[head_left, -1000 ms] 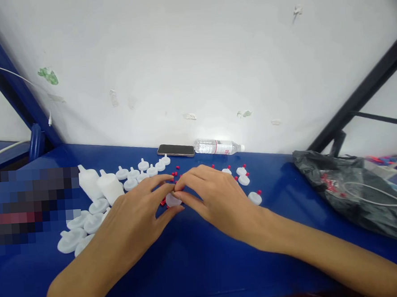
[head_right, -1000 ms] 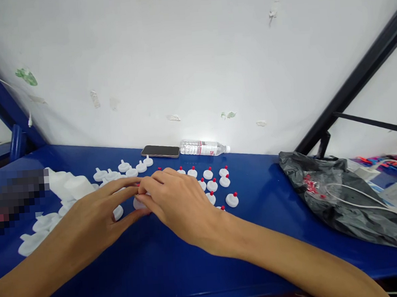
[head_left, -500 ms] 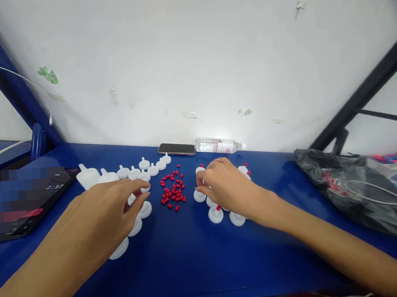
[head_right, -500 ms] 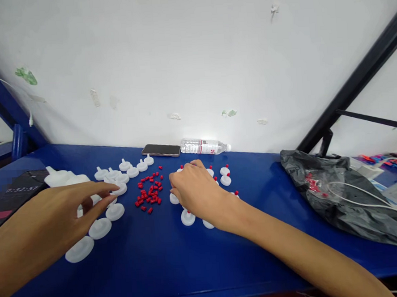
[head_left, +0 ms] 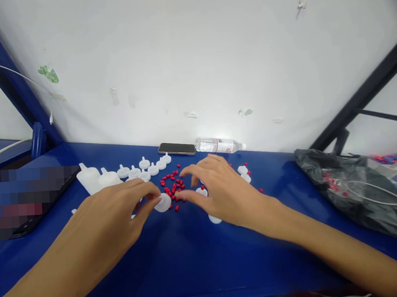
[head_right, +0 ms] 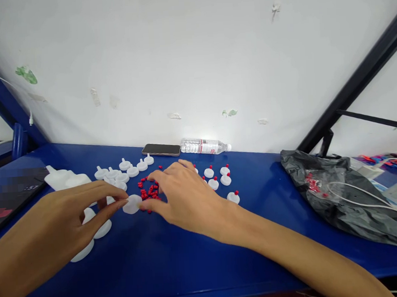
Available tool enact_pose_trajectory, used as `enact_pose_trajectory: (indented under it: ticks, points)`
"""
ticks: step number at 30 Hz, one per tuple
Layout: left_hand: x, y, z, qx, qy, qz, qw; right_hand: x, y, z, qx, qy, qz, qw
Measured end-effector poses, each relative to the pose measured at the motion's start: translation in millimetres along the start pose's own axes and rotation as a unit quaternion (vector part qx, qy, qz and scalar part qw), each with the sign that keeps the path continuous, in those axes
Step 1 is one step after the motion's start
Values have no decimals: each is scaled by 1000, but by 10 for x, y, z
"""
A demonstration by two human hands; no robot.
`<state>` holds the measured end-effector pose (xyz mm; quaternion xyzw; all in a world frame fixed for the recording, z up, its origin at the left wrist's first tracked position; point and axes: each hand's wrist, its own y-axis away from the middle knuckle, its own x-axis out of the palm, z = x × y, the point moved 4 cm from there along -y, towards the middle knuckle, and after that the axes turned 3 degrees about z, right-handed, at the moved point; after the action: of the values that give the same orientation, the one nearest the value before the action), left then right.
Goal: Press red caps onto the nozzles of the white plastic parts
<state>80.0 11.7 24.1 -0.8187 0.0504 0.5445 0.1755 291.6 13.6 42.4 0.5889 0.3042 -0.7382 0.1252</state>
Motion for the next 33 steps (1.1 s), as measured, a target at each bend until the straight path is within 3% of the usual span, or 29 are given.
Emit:
enact_pose_trajectory:
  ticks: [6,11,14,19,26,33]
  points:
    - [-112,50,-253,90,143,-93,981,17,21,113,-32,-137,35,989]
    - [10,27,-262,46,226,-55,971,-32,0,104,-39,-164,-12,986]
    - [41,13,-234,65,209,-49,975,28,-15,75,-48,-137,24,989]
    - [44,-5,-56,74,102,-122,984,226,-54,-59,-24,16,86,996]
    - [169,30,-50,64,85,-23,994,472,-72,-154,-35,59,115,991]
    - [130,75,-94,57,61,-27,996,445,-57,-117,-49,96,113,988]
